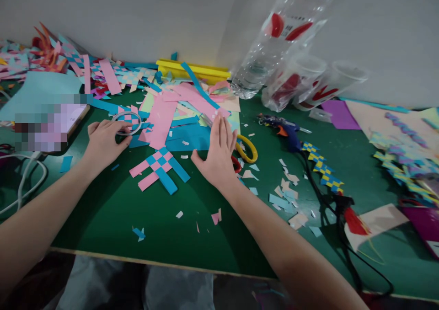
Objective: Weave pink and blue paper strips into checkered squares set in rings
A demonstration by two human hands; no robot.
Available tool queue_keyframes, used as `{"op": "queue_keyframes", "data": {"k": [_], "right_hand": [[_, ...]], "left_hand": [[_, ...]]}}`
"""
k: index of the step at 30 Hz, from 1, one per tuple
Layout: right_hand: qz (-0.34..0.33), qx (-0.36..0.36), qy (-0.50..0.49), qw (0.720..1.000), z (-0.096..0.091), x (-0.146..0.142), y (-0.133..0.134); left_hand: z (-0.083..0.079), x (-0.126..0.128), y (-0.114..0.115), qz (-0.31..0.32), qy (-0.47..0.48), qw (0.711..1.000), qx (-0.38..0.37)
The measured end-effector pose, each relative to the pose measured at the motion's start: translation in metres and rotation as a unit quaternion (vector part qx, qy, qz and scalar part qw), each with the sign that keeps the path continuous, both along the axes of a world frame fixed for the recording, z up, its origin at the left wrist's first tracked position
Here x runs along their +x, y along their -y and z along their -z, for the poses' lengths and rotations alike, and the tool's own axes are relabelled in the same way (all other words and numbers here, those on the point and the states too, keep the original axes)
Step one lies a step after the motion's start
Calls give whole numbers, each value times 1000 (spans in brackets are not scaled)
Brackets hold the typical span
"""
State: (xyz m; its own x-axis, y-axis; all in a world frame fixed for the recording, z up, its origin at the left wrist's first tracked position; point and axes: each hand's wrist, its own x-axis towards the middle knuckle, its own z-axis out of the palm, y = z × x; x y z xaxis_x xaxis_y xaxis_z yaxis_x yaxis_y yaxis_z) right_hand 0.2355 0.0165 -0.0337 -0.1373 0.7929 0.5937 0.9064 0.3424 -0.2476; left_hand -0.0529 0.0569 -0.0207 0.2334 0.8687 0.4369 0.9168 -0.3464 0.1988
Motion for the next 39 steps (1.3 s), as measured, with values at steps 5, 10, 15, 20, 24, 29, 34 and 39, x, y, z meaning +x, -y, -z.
{"op": "queue_keyframes", "data": {"k": [5,10,15,20,24,29,34,39], "right_hand": [[-10,49,18,999,-2,-1,3],[-72,121,-6,990,-7,1,2],[-114,111,-43,986,-5,2,-2],[-79,81,-41,993,-6,2,1],[-42,29,-20,998,-6,1,2],[-18,-3,5,1000,-3,-1,1],[-16,67,-54,996,-3,3,0],[-31,97,-54,993,-9,1,3]], "left_hand": [[-1,0,0,0,-7,1000,-9],[-3,1,1,-1,-11,1000,-16],[-3,1,1,-3,-11,1000,-22],[-3,1,1,-6,-12,999,-31],[-3,1,1,-6,-11,1000,-25],[-1,0,0,3,-3,1000,-8],[-1,1,1,2,-2,1000,-9],[-2,1,0,2,0,1000,-12]]}}
